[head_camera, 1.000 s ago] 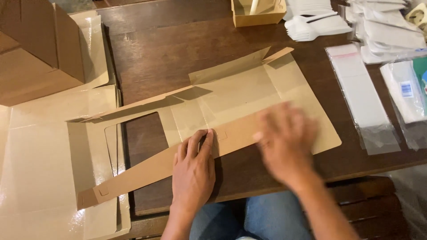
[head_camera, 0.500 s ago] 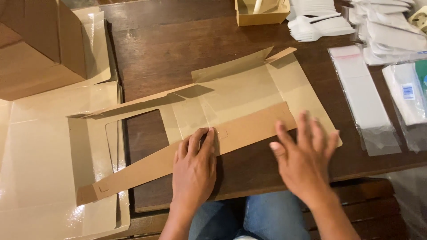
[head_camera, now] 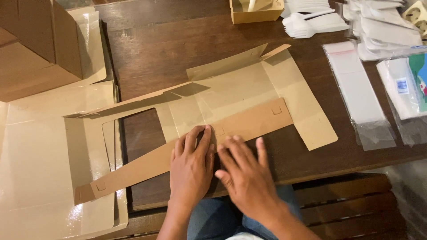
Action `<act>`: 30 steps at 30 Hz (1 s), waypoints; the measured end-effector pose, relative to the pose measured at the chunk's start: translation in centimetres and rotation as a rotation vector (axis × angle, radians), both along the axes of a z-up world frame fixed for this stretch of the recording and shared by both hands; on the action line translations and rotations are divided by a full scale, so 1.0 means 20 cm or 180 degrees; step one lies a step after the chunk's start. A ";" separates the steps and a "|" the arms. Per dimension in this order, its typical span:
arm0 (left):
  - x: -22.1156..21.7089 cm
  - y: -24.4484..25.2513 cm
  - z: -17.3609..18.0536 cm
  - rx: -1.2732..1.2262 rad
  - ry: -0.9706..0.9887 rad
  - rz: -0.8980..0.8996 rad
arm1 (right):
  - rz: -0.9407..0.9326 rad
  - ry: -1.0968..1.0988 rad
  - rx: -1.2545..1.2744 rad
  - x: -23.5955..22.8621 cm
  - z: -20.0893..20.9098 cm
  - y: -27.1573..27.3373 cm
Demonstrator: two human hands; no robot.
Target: Assembling a cardboard box with a clear window by folding along pre-scored lines and tucking in tabs.
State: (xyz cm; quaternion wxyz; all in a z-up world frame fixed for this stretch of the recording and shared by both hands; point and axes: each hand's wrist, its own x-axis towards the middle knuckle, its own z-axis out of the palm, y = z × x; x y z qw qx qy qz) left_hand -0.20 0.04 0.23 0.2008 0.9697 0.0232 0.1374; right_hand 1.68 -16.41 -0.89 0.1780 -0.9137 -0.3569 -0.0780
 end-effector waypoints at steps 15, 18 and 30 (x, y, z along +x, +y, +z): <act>-0.01 0.00 0.01 0.0072 -0.0026 -0.0030 | -0.0480 -0.0113 0.0075 0.32 -0.03 -0.63; -0.01 0.00 -0.03 0.0161 -0.0108 -0.0020 | -0.0459 -0.0347 0.0582 0.34 -0.03 -0.77; -0.23 0.25 0.04 0.0799 -0.0646 0.0958 | -0.1040 0.0321 0.1409 0.34 -0.02 -0.85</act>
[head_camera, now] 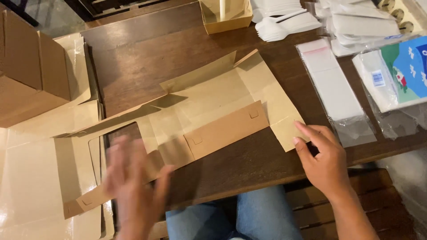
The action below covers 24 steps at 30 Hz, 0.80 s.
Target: Assembling a cardboard box with a clear window by folding along pre-scored lines and tucking in tabs.
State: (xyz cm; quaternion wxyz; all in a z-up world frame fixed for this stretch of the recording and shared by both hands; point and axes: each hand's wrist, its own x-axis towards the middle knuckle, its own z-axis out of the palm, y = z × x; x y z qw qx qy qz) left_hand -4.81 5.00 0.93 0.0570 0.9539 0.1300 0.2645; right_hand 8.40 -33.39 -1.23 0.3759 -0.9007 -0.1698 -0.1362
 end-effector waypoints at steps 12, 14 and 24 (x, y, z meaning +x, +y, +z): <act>-0.24 0.53 -0.01 -0.1486 0.0331 0.2138 | -0.0026 -0.0360 0.0041 -0.01 -0.06 0.00; -0.23 0.53 0.04 -0.1751 0.0517 0.2259 | -0.0036 -0.0387 0.0029 -0.01 -0.06 -0.01; -0.48 0.89 -0.02 -0.1132 -0.0797 0.1233 | 0.0211 -0.0012 0.0310 -0.10 0.00 0.06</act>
